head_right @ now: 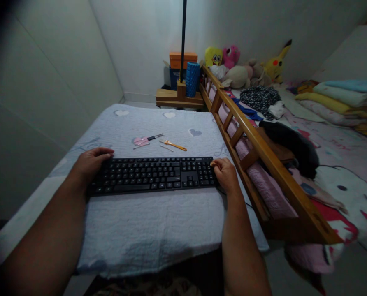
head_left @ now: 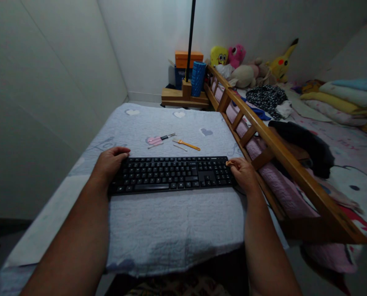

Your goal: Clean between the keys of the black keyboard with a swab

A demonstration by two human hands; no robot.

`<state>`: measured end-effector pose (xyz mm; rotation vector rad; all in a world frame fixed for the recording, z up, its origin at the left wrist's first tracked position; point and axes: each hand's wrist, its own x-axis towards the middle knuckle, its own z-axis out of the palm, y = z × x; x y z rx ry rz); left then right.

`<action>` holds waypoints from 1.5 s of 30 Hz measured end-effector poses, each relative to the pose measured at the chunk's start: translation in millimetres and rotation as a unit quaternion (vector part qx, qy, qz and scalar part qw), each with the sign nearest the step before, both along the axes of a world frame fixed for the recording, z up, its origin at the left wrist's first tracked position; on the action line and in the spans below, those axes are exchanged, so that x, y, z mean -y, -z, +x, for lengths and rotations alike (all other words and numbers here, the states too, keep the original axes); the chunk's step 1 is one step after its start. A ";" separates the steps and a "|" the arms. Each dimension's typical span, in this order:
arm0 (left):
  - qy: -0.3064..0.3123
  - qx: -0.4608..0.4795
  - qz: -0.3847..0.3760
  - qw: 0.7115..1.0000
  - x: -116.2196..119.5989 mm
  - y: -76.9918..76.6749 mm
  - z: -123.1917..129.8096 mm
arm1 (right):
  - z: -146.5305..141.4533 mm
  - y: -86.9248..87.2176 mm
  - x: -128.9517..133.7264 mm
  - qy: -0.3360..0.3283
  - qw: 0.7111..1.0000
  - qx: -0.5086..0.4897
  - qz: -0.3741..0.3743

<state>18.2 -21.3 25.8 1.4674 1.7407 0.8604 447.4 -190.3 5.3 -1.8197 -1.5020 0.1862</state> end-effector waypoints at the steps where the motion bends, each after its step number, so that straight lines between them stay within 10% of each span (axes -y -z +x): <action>1: 0.001 0.000 -0.002 1.000 -0.3 0.1 -0.1 | 0.1 -1.2 1.0 -0.002 1.000 0.000 -0.004; 32: 0.013 0.012 -0.002 1.000 -1.8 1.1 0.8 | 15.7 -16.9 28.6 -0.090 0.980 -0.102 -0.147; 45: 0.027 0.015 -0.008 0.999 -3.7 5.1 -2.2 | 15.7 -10.0 22.8 -0.062 0.989 -0.093 -0.099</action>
